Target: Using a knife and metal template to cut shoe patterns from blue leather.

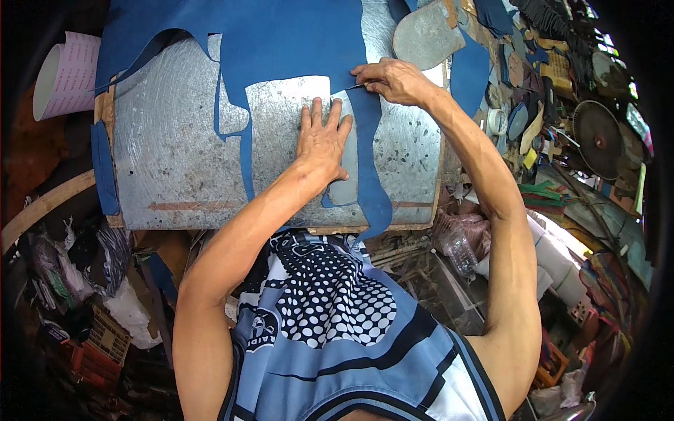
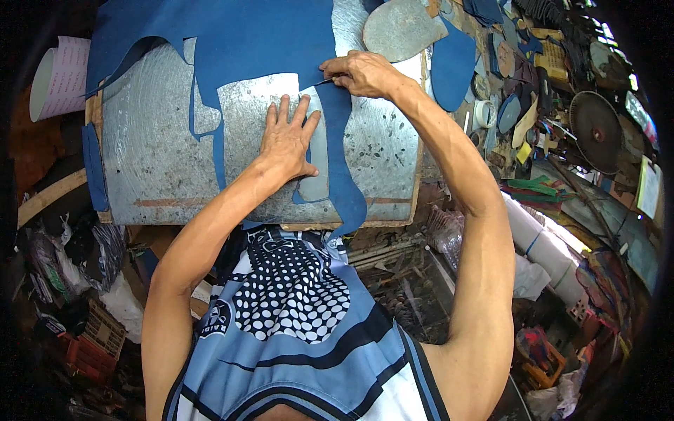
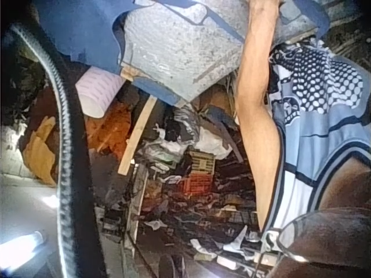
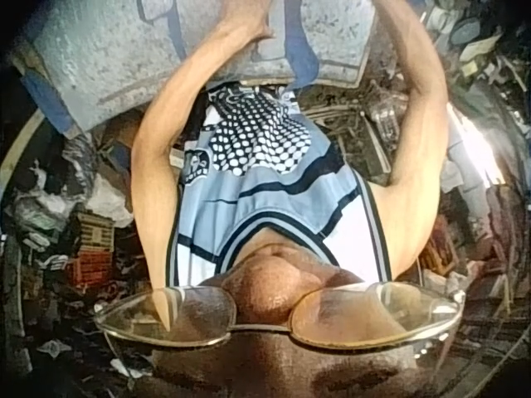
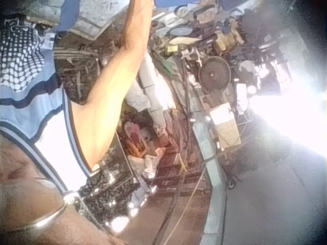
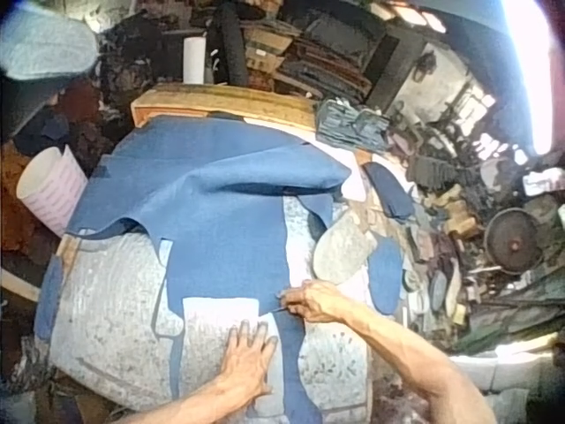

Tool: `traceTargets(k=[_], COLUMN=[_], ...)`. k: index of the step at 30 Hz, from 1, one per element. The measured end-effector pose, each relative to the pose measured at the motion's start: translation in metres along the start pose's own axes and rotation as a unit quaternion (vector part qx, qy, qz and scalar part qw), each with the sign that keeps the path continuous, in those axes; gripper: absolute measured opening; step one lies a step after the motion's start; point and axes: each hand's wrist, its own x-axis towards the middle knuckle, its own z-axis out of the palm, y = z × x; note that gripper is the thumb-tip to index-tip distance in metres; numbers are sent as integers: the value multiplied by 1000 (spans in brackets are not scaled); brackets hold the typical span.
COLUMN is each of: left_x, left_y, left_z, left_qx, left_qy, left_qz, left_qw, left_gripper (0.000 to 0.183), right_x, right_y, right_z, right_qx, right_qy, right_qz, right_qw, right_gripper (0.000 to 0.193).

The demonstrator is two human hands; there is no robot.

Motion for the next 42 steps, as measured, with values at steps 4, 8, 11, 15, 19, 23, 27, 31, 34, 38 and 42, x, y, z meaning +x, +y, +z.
traceTargets(k=[4,8,11,15,19,23,27,31,34,38,42], left_x=[1,0,-1,-14,-55,-83,-81,-76,-68,-65,-79], left_y=[1,-1,-9,-19,0,20,24,18,27,26,4], left_z=[1,6,18,32,52,79,76,63,60,66,67], left_qx=[-8,-14,-46,-192,-339,-615,-771,-810,-706,-576,-645], left_qy=[10,21,55,168,163,145,149,94,63,126,207], left_qz=[8,22,44,52,51,-4,-113,-117,-122,-63,-30], left_qw=[1000,999,996,965,925,775,609,567,694,806,735], left_gripper=[115,118,118,99,77,62,60,61,65,42,31], right_x=[-4,-29,-76,-124,-145,-152,-152,-153,-151,-150,-150], right_y=[0,-8,-56,-169,-206,-202,-197,-200,-199,-199,-197], right_z=[-2,9,28,65,127,146,148,149,156,155,157], right_qx=[-2,91,299,593,702,715,701,698,697,698,700], right_qy=[-3,116,287,302,357,411,385,392,388,389,386], right_qz=[4,11,197,364,338,327,308,303,303,300,301], right_qw=[1000,989,889,652,516,462,516,517,521,521,521], right_gripper=[23,27,36,40,34,31,29,29,29,30,31])
